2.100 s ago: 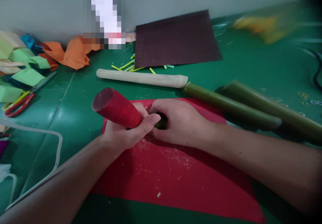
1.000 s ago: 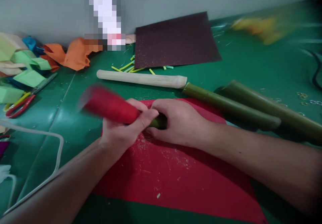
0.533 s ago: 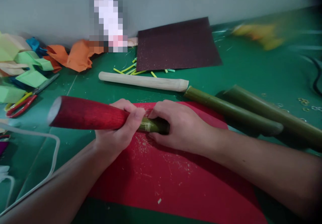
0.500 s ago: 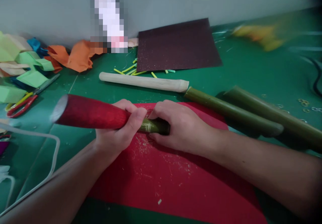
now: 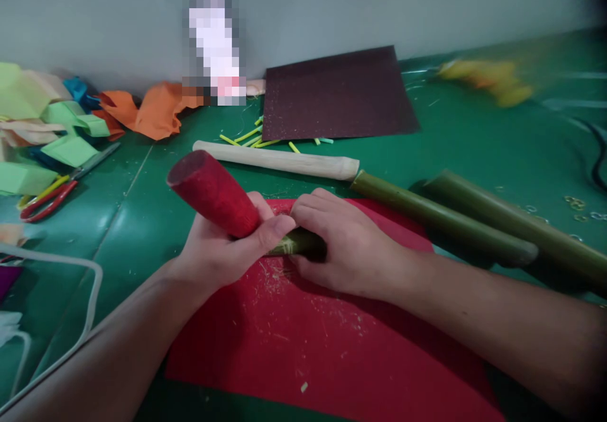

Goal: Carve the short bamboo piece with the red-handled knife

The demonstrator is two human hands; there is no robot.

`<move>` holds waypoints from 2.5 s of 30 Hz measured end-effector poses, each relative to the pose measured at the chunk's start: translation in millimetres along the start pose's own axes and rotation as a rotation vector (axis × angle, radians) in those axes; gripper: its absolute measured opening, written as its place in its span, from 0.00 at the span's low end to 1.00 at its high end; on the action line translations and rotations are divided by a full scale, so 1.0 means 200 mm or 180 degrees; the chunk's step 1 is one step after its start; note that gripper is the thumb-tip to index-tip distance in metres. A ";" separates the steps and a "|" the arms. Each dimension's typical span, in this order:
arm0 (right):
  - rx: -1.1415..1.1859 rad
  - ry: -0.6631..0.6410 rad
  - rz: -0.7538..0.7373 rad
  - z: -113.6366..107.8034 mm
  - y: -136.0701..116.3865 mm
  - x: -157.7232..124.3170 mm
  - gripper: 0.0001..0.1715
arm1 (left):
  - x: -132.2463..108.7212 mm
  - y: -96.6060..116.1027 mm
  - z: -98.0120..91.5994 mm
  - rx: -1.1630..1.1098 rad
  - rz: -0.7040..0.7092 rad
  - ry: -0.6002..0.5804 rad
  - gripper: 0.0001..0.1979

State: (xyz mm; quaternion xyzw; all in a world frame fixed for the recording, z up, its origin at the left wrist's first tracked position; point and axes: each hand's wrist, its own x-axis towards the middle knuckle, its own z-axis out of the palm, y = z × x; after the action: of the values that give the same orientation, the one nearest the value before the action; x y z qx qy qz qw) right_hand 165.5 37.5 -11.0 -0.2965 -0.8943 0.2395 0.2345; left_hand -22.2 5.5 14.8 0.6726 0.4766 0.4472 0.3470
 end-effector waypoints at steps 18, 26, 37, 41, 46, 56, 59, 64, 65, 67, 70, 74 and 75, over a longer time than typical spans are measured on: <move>-0.0255 -0.0024 0.0170 -0.01 0.00 -0.01 0.14 | -0.01 0.03 0.03 0.0197 0.0001 0.0261 0.08; -0.0269 -0.0006 0.0019 0.00 0.01 -0.01 0.14 | -0.02 0.02 0.08 0.0177 -0.0274 0.0350 0.10; 0.0007 0.0096 -0.0092 0.01 0.02 -0.02 0.13 | -0.03 0.01 0.11 0.0376 0.0129 0.0354 0.09; -0.0061 -0.0003 -0.0062 0.00 0.01 -0.01 0.12 | -0.03 -0.01 0.10 0.0291 -0.0046 0.0692 0.08; -0.0068 -0.0135 0.0100 -0.01 0.00 -0.02 0.14 | -0.02 -0.03 0.09 -0.0201 -0.0445 0.0976 0.12; 0.0124 -0.0007 -0.0050 0.01 0.02 -0.02 0.12 | -0.04 -0.02 0.11 0.0133 0.0050 0.0488 0.12; 0.0112 -0.0016 -0.0071 0.01 0.02 -0.02 0.12 | -0.04 -0.02 0.10 0.0145 0.0117 0.0405 0.12; 0.0104 -0.0024 -0.0089 0.00 0.02 -0.02 0.12 | -0.04 -0.02 0.09 0.0044 0.0204 0.0352 0.12; 0.0103 -0.0045 -0.0072 0.00 0.02 -0.01 0.13 | -0.04 -0.02 0.09 0.0026 0.0222 0.0337 0.12; 0.0088 -0.0086 -0.0039 0.00 0.03 -0.01 0.13 | -0.04 -0.02 0.09 0.0024 0.0238 0.0300 0.12; 0.0079 -0.0116 -0.0017 0.00 0.02 -0.01 0.14 | -0.04 -0.03 0.09 0.0085 0.0218 0.0246 0.12; 0.0083 -0.0133 0.0011 -0.01 0.02 -0.01 0.15 | -0.04 -0.02 0.09 0.0205 0.0254 0.0270 0.12; 0.0103 -0.0129 0.0013 -0.01 0.02 -0.01 0.14 | -0.04 -0.02 0.09 0.0247 0.0273 0.0263 0.12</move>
State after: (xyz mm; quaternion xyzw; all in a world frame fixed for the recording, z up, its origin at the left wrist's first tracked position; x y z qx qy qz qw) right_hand 169.4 39.3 -12.7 -0.2896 -0.8943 0.2604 0.2205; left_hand -7.3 -1.6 2.5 0.6864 0.4781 0.4703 0.2813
